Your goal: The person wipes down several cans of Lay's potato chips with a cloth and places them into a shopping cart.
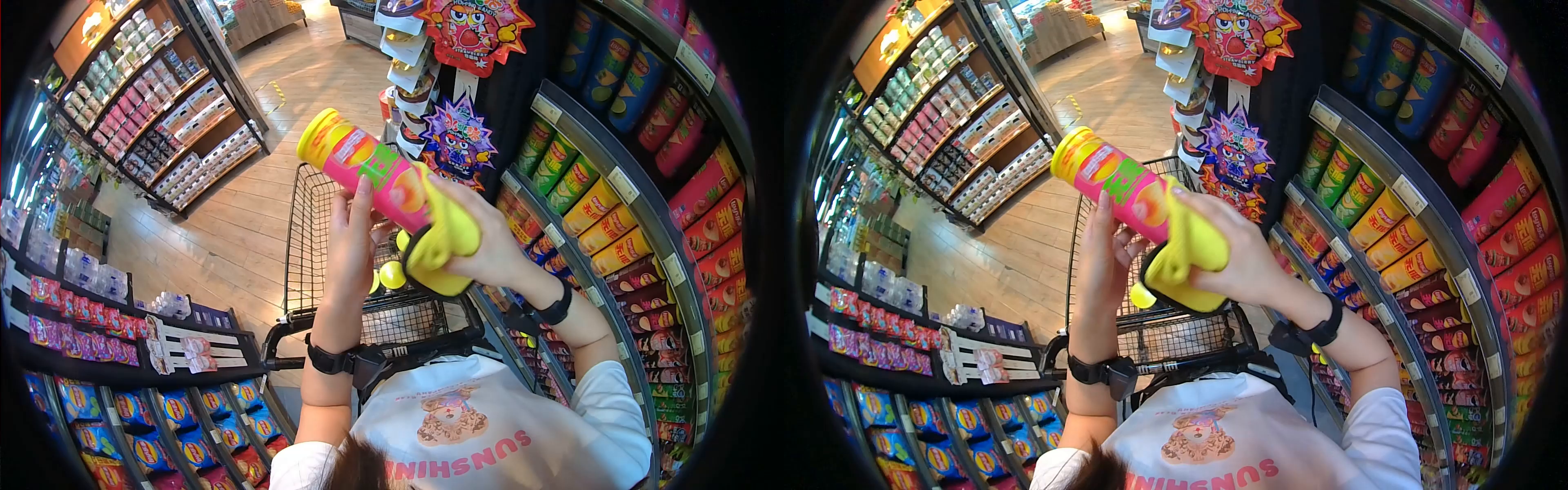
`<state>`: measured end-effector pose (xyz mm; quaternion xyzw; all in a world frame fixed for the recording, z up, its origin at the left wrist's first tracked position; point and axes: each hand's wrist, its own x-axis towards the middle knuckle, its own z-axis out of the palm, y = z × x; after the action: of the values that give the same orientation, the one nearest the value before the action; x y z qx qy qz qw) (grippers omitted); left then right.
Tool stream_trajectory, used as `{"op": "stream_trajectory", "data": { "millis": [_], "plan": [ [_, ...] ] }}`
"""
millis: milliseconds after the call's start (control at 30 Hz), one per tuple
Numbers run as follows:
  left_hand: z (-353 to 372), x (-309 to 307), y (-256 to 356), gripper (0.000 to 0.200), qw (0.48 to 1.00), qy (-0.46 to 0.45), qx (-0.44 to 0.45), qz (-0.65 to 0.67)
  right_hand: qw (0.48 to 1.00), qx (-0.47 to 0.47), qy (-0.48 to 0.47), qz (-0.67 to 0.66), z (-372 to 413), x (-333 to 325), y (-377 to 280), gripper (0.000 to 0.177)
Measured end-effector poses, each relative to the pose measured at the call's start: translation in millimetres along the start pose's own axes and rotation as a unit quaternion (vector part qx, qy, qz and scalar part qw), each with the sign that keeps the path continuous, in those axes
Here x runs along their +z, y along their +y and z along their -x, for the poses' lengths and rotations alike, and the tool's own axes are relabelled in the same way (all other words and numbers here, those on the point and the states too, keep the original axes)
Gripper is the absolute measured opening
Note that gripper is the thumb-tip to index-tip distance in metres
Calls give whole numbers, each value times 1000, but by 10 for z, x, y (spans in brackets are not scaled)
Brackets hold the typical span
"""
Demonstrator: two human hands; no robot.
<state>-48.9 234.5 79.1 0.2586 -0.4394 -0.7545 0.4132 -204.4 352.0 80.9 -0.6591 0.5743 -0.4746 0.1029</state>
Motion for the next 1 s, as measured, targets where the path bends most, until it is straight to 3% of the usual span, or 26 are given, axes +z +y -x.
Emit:
{"op": "stream_trajectory", "data": {
  "millis": [33,67,100,133,167,233,300,333,367,433,467,500,567,633,700,733,767,833,967,1000],
  "plan": [
    [-15,-46,13,44,1000,0,1,0,1000,-1,0,0,12,-39,69,78],
    [-24,-69,46,44,998,-3,56,9,979,75,-39,-187,35,-67,169,77],
    [-27,-75,93,44,994,-5,110,18,916,149,-76,-365,50,-88,226,77],
    [-33,-69,153,42,986,-52,150,41,876,157,-101,-445,47,-121,203,78],
    [-61,-90,173,42,986,-52,150,41,827,213,-141,-501,83,-135,277,87],
    [-113,-124,197,42,984,-84,140,77,826,222,-157,-494,88,-122,335,84],
    [-129,-106,190,45,984,-89,131,83,891,170,-180,-380,3,-89,300,87],
    [-136,-70,154,47,990,-60,120,48,956,71,-185,-219,-46,-88,298,84],
    [-149,-31,107,48,993,-31,109,13,955,72,-185,-219,-63,-65,252,84],
    [-179,31,-33,57,991,38,110,-64,983,78,-131,-99,-107,5,141,90],
    [-175,81,-74,59,990,41,112,-74,995,12,-93,19,-136,48,122,94],
    [-179,129,-115,61,989,45,115,-83,995,13,-93,20,-153,103,102,94],
    [-225,138,-252,62,986,46,131,-93,956,-70,-21,286,-163,218,66,95],
    [-267,114,-311,63,990,61,96,-81,943,-72,-15,324,-169,283,28,96],
    [-301,41,-328,60,992,62,76,-80,914,-85,-8,396,-162,353,1,85],
    [-348,-12,-348,59,995,63,67,-40,876,-99,-6,472,-158,398,40,71],
    [-378,-54,-348,58,996,64,57,1,876,-99,-7,472,-150,396,41,71],
    [-382,-106,-287,61,995,73,60,26,822,-199,4,533,-126,376,45,63],
    [-386,-224,-158,67,992,111,56,18,831,-225,16,509,-100,270,127,59],
    [-374,-218,-108,51,990,130,61,5,831,-225,15,509,-103,236,136,59]
  ]
}}
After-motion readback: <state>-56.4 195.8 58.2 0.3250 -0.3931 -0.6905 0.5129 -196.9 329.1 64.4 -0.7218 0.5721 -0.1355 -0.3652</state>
